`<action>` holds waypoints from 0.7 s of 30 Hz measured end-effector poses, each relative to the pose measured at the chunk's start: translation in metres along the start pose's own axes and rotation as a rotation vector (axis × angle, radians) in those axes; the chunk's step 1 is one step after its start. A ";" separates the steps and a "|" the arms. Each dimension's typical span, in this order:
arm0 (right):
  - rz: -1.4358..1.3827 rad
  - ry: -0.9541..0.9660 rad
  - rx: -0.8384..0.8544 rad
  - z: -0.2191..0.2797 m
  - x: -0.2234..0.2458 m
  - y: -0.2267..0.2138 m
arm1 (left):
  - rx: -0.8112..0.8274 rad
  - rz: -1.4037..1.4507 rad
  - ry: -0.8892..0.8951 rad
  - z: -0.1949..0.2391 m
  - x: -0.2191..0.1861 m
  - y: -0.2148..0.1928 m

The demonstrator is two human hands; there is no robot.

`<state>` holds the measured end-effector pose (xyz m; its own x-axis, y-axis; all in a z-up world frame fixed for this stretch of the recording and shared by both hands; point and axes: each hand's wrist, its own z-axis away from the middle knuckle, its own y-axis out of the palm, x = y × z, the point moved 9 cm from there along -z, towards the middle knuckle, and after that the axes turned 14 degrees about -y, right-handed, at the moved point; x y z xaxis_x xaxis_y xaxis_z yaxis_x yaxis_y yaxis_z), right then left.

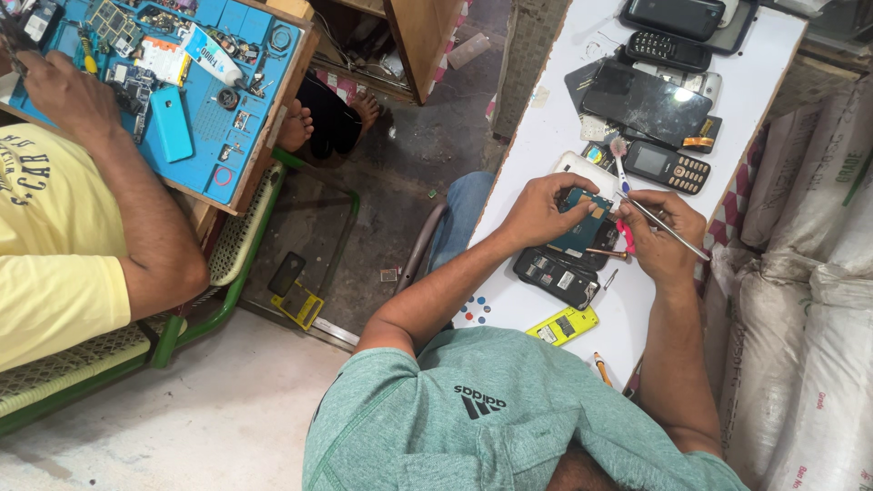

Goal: The person holds a small circuit board and uses a toothbrush to scrub its surface. They then switch to a metal tool to scrape or clean specific areas on the board.

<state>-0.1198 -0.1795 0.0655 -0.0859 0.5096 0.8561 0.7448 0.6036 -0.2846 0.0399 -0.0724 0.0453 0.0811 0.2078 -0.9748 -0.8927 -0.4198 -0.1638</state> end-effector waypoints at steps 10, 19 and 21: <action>0.000 -0.026 0.005 -0.001 0.006 0.000 | -0.016 -0.017 0.012 0.002 -0.004 -0.002; 0.062 -0.092 0.019 -0.004 0.018 -0.001 | -0.014 -0.023 0.020 0.001 -0.003 -0.001; 0.074 -0.093 0.027 -0.005 0.018 -0.001 | -0.011 -0.017 0.024 0.001 -0.003 -0.001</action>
<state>-0.1184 -0.1736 0.0835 -0.0929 0.6073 0.7890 0.7331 0.5780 -0.3585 0.0397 -0.0718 0.0485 0.1068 0.1932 -0.9753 -0.8861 -0.4264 -0.1815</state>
